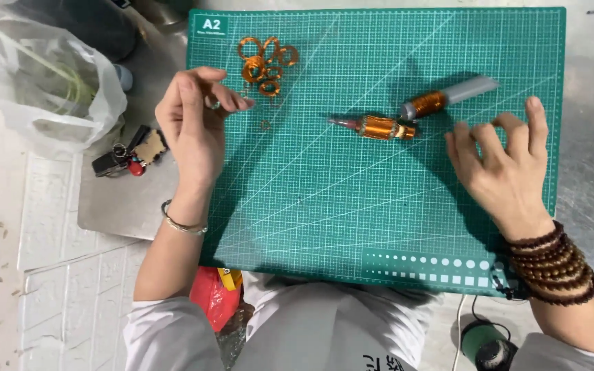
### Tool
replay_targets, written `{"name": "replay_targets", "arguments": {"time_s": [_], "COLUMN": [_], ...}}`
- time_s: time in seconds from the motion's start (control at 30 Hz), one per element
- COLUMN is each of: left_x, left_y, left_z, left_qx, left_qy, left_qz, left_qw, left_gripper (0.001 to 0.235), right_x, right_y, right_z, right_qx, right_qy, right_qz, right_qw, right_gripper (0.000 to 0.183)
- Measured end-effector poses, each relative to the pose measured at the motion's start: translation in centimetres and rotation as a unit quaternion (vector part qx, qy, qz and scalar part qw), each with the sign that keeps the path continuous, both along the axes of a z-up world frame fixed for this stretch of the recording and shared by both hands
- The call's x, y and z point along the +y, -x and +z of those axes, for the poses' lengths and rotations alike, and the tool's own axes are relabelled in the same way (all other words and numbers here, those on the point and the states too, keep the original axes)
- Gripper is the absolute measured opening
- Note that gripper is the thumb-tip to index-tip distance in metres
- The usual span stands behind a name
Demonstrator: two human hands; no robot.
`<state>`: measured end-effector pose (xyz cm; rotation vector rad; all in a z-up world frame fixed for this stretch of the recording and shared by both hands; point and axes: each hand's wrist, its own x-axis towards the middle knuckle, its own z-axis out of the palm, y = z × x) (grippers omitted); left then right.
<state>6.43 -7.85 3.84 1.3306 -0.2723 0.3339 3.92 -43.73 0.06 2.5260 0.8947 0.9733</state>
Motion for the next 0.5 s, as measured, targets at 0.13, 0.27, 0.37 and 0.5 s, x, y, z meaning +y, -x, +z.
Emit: {"name": "replay_targets", "arguments": {"time_s": [0.13, 0.27, 0.37, 0.5], "left_x": [-0.7, -2.7, -4.1, -6.0], "left_y": [-0.3, -0.7, -0.9, -1.6], "left_z": [1.8, 6.2, 9.1, 11.6], "left_qx": [0.007, -0.032, -0.07, -0.156], "left_qy": [0.006, -0.098, -0.144, -0.193], "left_qz": [0.002, 0.014, -0.003, -0.038], "left_qw": [1.0, 0.995, 0.987, 0.968], "left_gripper": [0.031, 0.042, 0.042, 0.043], "right_x": [0.7, 0.9, 2.0, 2.4], "right_y": [-0.7, -1.1, -0.9, -0.8], "right_z": [0.0, -0.5, 0.6, -0.3], "right_qx": [-0.016, 0.013, 0.04, 0.071], "right_qy": [-0.054, -0.098, -0.114, -0.072], "right_qz": [0.049, 0.108, 0.136, 0.147], "right_qw": [0.997, 0.989, 0.983, 0.984], "right_gripper": [0.013, 0.014, 0.016, 0.026]}}
